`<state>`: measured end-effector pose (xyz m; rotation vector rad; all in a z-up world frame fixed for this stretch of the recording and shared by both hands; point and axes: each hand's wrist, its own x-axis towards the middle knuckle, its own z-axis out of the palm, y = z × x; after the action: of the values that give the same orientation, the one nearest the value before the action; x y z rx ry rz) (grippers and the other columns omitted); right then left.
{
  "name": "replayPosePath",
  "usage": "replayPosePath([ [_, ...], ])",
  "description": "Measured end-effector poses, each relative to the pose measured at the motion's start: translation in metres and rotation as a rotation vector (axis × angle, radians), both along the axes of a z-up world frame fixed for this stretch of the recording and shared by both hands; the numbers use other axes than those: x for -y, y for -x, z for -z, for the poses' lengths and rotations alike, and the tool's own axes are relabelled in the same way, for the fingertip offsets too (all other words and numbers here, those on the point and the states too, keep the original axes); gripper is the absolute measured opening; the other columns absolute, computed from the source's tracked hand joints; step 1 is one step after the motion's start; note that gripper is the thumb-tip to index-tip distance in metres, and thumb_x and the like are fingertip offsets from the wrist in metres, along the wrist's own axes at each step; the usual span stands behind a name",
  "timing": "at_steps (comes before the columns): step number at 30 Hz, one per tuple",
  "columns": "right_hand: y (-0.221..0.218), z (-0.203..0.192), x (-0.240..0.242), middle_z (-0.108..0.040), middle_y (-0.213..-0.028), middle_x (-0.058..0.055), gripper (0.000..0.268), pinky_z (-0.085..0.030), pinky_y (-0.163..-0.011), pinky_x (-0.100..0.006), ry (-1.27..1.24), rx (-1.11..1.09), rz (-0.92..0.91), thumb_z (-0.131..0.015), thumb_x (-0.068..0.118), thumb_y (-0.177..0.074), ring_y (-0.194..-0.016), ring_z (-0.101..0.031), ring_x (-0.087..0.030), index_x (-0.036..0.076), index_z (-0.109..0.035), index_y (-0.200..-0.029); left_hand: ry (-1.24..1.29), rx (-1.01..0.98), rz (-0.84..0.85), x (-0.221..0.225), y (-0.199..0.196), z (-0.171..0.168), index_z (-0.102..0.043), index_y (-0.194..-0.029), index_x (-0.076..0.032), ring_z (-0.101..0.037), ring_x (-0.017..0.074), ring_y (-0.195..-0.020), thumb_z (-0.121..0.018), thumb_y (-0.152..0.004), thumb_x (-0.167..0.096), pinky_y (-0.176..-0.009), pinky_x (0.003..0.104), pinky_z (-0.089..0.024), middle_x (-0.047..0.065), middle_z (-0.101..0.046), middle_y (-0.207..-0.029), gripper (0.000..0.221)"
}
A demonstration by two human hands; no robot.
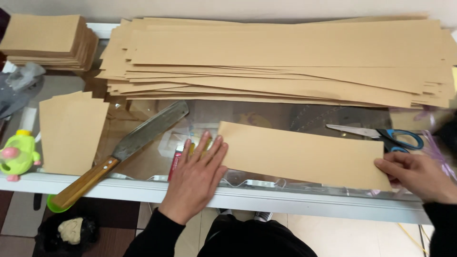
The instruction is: Measure and cut long strips of paper into smaller rectangular pieces using a cleaver.
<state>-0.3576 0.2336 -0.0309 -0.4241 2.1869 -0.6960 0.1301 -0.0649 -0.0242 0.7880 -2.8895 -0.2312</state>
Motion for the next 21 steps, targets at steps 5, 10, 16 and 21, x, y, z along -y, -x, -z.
replayPosePath([
  [5, -0.003, 0.004, 0.004, -0.083, -0.086, -0.045, 0.03, -0.062, -0.055, -0.056, -0.162, -0.108, 0.074, -0.073, 0.004, -0.119, -0.065, -0.075, -0.05, -0.025, -0.084, -0.118, -0.055, -0.108, 0.027, -0.01, -0.002, -0.011, -0.047, -0.171, -0.008, -0.023, 0.0299, -0.174, -0.036, -0.12, -0.055, -0.139, 0.06, -0.009, 0.006, -0.046, -0.181, 0.07],
  [10, -0.042, 0.002, 0.018, -0.087, -0.083, -0.017, 0.036, -0.063, -0.062, -0.034, -0.344, -0.735, -0.188, -0.088, 0.028, -0.114, -0.063, -0.077, -0.024, -0.006, -0.089, -0.105, -0.051, -0.178, 0.048, -0.008, -0.003, -0.017, -0.051, -0.169, -0.008, -0.032, 0.0318, -0.171, -0.043, -0.117, -0.052, -0.138, 0.061, -0.013, 0.008, -0.051, -0.178, 0.068],
  [16, -0.23, -0.07, 0.149, -0.085, -0.117, -0.003, 0.03, -0.06, -0.083, -0.04, 0.307, -0.921, -0.586, -0.08, 0.036, -0.102, -0.094, -0.078, -0.024, 0.012, -0.082, -0.12, -0.092, -0.247, 0.073, -0.006, -0.005, -0.01, -0.052, -0.169, -0.011, -0.033, 0.0329, -0.171, -0.046, -0.116, -0.052, -0.137, 0.062, -0.014, 0.011, -0.053, -0.176, 0.067],
  [21, -0.293, -0.046, 0.201, -0.077, -0.137, -0.009, 0.049, -0.056, -0.102, -0.04, 0.596, -0.832, -0.837, -0.072, 0.033, -0.102, -0.12, -0.072, -0.028, 0.006, -0.073, -0.143, -0.109, -0.235, 0.081, -0.001, -0.007, -0.01, -0.05, -0.17, -0.008, -0.03, 0.0324, -0.172, -0.041, -0.118, -0.054, -0.137, 0.064, -0.01, 0.011, -0.051, -0.177, 0.07],
])
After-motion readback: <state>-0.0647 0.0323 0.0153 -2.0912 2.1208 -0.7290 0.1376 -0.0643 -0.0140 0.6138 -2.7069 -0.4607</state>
